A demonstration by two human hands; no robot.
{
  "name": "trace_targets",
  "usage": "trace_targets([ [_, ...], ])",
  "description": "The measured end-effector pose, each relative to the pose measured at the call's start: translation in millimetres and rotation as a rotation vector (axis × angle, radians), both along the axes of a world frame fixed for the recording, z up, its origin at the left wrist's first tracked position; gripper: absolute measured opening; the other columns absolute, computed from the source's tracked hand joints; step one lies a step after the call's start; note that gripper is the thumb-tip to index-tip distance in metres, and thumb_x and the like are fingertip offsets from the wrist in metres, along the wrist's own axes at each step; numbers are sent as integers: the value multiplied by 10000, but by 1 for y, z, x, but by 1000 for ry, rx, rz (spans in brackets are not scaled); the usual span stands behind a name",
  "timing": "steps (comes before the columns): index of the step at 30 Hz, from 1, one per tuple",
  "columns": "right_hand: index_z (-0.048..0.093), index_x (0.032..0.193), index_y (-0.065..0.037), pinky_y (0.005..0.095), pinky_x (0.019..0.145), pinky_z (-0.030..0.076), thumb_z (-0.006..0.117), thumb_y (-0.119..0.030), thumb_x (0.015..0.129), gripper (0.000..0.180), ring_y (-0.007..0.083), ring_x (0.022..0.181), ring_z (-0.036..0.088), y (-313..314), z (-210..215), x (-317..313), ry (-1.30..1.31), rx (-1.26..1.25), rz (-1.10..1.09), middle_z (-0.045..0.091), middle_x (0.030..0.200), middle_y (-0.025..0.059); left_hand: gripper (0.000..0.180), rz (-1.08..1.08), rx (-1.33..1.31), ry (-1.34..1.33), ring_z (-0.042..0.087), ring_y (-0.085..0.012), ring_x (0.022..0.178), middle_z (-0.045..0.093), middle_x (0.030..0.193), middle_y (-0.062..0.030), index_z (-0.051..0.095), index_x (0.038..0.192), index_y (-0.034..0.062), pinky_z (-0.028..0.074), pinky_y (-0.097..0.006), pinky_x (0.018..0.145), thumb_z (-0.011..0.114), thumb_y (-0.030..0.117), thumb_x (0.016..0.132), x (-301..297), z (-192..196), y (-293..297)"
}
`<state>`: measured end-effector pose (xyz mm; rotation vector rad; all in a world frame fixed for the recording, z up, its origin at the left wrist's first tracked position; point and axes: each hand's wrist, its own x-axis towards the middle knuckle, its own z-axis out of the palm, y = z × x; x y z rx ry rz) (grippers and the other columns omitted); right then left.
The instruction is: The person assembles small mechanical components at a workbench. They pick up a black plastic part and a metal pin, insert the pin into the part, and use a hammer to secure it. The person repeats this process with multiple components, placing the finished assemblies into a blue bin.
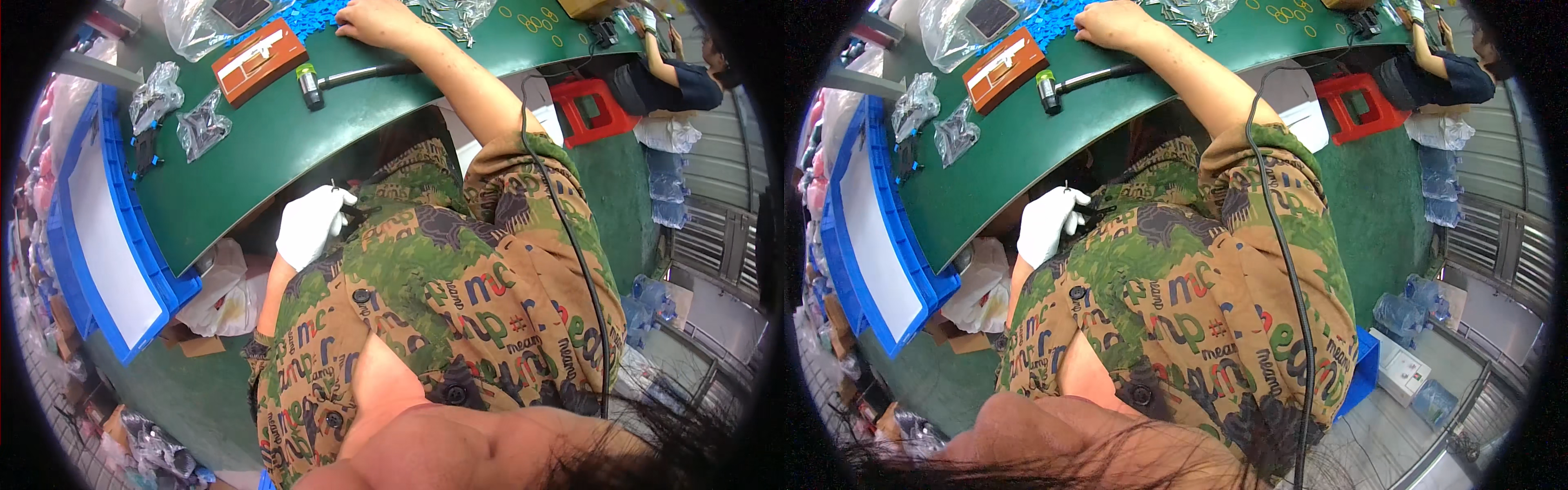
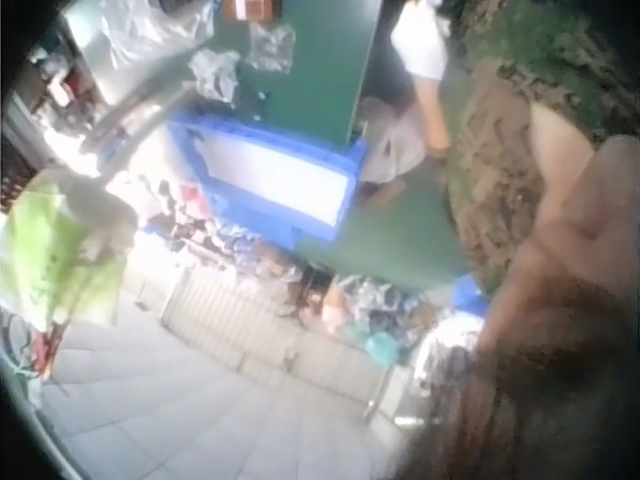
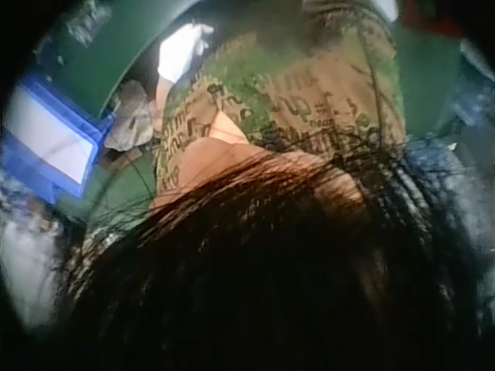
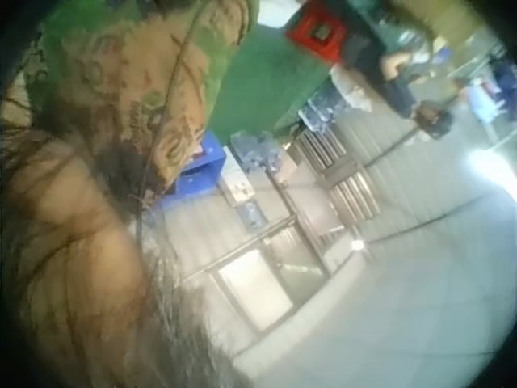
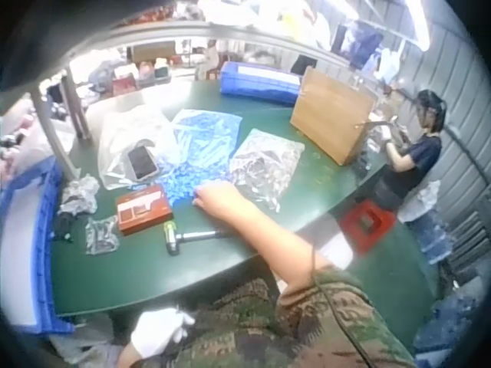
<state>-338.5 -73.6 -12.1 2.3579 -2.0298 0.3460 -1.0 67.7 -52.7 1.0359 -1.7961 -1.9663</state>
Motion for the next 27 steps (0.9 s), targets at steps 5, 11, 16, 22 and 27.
trace_targets([
  [5, 724, 938, -20, 505, 844, 542, 614, -274, 940, 277, 413, 927, 689, -9, -6, -11, -41, 18, 48, 708, 929, 234, 302, -28, -16, -6, 551, -60, 599, 636, 687, -26, 745, 1051, 23, 456, -242, 603, 535, 238, 1067, -4, 2, -1],
  [11, 700, 1139, -71, 392, 813, 546, 633, -258, 994, 246, 326, 928, 679, 60, 1, 36, -481, -77, 335, 688, 1029, 128, 307, 8, 40, -19, 572, -112, 617, 552, 620, -16, 731, 1044, -22, 497, -276, 660, 549, 224, 1064, -5, 8, 4],
  [16, 676, 985, -108, 391, 774, 515, 679, -221, 923, 129, 276, 875, 655, 114, -7, 71, -96, -184, 343, 618, 898, 49, 312, -19, 48, -43, 572, -113, 623, 554, 628, -17, 730, 1042, -19, 491, -278, 657, 548, 233, 1066, -13, 11, 0],
  [22, 676, 991, -158, 364, 831, 460, 700, -256, 889, 143, 193, 889, 639, 120, -12, 70, -16, -239, 365, 592, 892, 2, 317, -31, 84, -41, 570, -113, 623, 566, 650, -35, 722, 1039, -38, 495, -282, 656, 547, 225, 1065, -13, 10, -3],
  [27, 663, 1085, -159, 410, 940, 442, 710, -372, 904, 283, 206, 1067, 631, 123, -4, 63, -34, -285, 322, 639, 1052, -2, 318, -4, 81, -42, 557, -114, 611, 563, 652, -31, 720, 1041, -42, 495, -282, 656, 543, 221, 1064, -10, 10, -1],
])
